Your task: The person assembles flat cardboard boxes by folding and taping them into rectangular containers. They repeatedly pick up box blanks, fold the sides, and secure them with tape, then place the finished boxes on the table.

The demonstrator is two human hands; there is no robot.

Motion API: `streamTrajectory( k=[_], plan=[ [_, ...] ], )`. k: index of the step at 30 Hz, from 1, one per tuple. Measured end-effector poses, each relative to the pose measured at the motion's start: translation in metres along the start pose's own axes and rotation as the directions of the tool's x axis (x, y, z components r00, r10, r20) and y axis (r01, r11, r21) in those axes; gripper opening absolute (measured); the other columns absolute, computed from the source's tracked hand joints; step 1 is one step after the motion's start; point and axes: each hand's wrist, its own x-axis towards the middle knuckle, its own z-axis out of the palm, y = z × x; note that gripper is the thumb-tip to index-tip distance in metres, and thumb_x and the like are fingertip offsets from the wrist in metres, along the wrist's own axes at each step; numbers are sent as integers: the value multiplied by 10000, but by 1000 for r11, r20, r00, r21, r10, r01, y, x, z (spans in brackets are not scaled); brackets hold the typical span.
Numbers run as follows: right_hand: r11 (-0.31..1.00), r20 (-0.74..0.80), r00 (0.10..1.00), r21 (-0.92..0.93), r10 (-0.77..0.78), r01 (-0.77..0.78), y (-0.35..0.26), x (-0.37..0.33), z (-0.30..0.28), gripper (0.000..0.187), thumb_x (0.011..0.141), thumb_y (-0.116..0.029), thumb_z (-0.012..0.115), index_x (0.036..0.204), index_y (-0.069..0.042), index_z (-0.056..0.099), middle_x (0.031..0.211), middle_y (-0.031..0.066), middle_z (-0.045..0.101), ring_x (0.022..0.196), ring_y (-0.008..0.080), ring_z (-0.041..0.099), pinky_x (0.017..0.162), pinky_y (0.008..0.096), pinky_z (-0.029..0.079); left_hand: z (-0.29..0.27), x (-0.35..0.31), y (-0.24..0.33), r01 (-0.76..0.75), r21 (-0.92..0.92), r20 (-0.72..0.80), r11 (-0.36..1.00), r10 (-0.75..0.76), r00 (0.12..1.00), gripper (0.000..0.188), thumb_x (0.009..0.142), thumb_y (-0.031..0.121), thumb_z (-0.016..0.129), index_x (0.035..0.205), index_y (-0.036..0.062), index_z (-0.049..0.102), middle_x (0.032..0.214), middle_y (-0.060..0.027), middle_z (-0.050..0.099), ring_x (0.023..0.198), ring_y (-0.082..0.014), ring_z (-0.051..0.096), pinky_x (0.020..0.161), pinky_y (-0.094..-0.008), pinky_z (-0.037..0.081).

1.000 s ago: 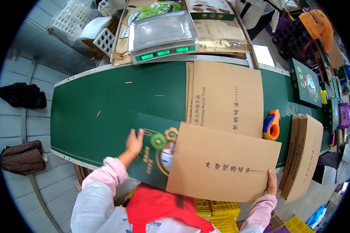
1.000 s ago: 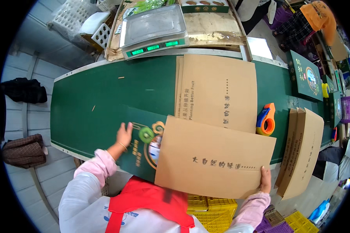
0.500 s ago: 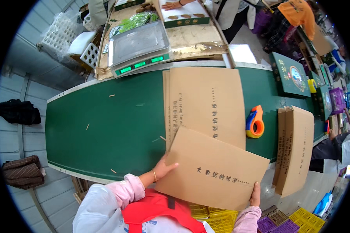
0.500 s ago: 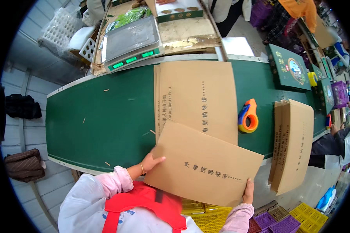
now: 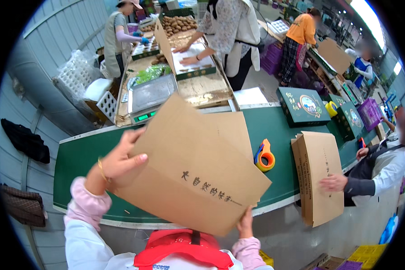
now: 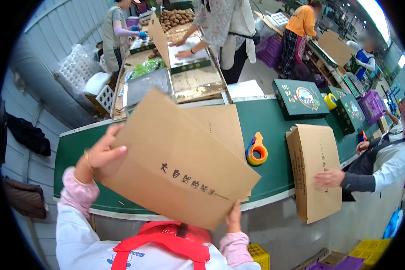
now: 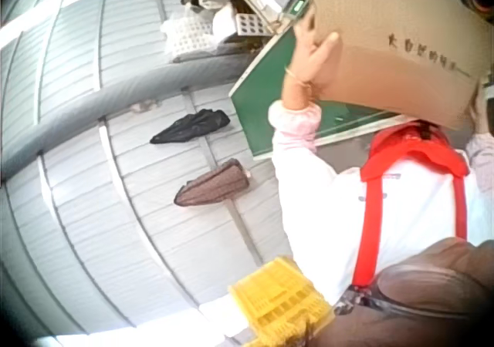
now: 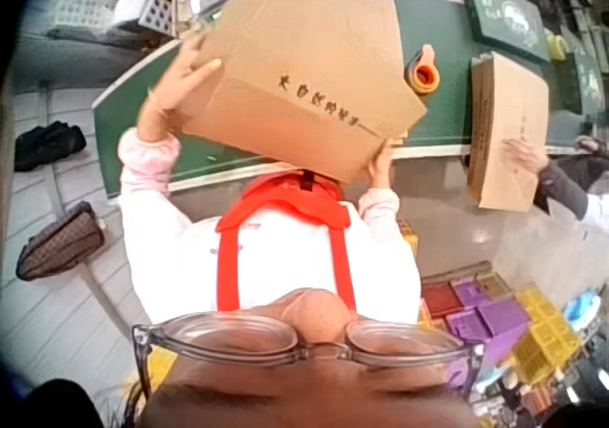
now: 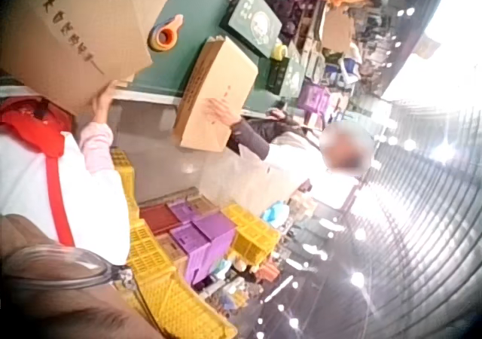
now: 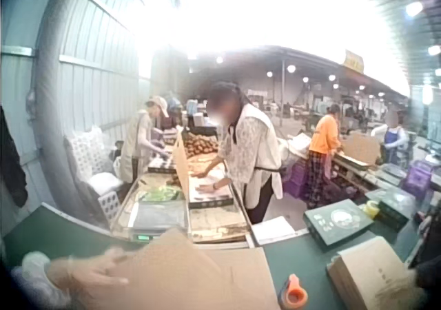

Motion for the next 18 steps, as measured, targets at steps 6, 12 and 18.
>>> streamTrajectory(
  k=[6,12,18],
  plan=[
    [935,377,875,59,303,-349,52,12,66,524,929,-420,504,1317,-81,412,1210,79,551,1092,220,537,960,390,424,-12,47,156,-650,535,462,540,456,760,192,775,274,665,908,140,695,1385,-100,429,1228,-397,335,1001,-529,255],
    [475,582,767,-612,-271,632,-101,-59,140,164,782,-110,690,868,-5,598,804,89,618,652,140,599,577,239,470,-5,49,81,-564,563,342,604,451,824,195,723,357,718,790,175,724,1269,43,562,1250,-376,342,985,-516,249],
    [28,819,233,-257,-524,966,-196,-51,262,892,717,-398,718,1378,11,280,1392,204,341,1269,308,359,1042,403,288,-16,27,65,-639,484,275,597,590,759,360,626,344,798,889,132,674,1199,-39,597,1264,-358,392,994,-492,276]
  ],
)
